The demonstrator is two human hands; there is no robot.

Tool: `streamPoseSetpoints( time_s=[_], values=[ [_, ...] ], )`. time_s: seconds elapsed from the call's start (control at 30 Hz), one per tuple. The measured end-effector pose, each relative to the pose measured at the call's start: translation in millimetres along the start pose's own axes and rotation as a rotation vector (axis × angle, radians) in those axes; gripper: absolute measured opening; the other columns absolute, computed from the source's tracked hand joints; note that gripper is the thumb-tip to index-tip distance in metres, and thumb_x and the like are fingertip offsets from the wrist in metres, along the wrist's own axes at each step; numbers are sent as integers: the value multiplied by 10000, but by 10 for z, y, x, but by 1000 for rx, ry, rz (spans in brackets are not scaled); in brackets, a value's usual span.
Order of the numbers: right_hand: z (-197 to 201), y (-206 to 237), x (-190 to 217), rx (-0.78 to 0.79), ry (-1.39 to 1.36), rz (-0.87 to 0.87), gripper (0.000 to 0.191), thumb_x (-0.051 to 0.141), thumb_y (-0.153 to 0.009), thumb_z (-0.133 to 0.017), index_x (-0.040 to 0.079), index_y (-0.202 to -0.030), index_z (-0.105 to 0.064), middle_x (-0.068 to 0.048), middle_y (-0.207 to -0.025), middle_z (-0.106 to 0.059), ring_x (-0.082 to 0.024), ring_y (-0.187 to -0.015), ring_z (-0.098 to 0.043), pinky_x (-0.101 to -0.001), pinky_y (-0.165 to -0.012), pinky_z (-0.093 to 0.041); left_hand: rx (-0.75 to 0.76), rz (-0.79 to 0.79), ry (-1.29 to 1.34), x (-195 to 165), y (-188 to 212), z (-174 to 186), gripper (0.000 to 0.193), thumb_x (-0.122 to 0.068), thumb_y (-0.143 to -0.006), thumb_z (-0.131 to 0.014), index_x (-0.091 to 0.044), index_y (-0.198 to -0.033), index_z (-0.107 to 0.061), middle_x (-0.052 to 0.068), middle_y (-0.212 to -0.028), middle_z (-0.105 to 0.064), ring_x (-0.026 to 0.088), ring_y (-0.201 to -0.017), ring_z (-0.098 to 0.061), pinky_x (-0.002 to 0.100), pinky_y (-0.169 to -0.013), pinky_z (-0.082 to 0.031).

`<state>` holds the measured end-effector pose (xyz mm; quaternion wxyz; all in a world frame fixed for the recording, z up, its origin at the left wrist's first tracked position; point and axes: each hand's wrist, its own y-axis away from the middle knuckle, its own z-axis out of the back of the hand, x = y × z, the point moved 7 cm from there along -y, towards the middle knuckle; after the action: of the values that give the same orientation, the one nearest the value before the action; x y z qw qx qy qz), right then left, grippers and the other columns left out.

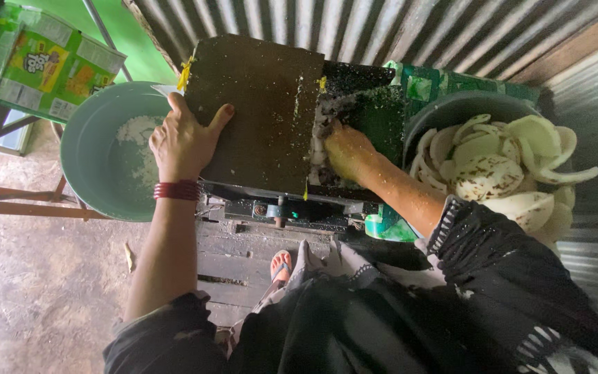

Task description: The person holds a manual grating machine steady with one hand while pressing coconut halves against the grating surface with the other, grating the coconut flesh. Grated coconut collects on the machine and in a basin, and a bucket of ungrated coconut halves sits beside the machine.

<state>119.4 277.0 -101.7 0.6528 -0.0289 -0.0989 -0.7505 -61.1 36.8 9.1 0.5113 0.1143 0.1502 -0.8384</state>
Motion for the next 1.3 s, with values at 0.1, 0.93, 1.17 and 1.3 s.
streamPoseSetpoints(
  time_s=[0.1,0.93,1.17,1.3],
  values=[
    [-46,-20,24,64,-15,-6,230,17,-749,-650,-67,-945,-735,-349,-1169,-611,-467,-962,-681,-500,-815,-583,0,-12,8,-10,-3,14,928,-798,-894,-657,56,-1201,-463,303,-896,-703,501,-857,-692,565,-773,-531],
    [285,163,-191,-69,-81,138,82,-90,-760,-588,-93,-769,-670,-315,-1089,-595,-457,-962,-666,-482,-866,-560,-10,-23,-22,40,-13,-22,928,-812,-905,-628,46,-1215,-458,301,-931,-705,498,-894,-687,568,-784,-522],
    [93,23,-211,14,-45,150,61,-44,-701,-658,-73,-707,-711,-314,-1153,-590,-442,-940,-670,-477,-837,-562,-10,-32,18,18,8,-11,897,-797,-914,-644,38,-1192,-467,295,-961,-703,494,-908,-686,563,-792,-524],
    [-12,-38,-285,-43,-77,147,90,-26,-719,-654,-67,-771,-715,-295,-1064,-645,-451,-949,-669,-489,-835,-565,13,-13,2,14,-3,-17,906,-796,-898,-644,41,-1192,-461,301,-964,-698,496,-896,-683,562,-779,-524]
  ],
)
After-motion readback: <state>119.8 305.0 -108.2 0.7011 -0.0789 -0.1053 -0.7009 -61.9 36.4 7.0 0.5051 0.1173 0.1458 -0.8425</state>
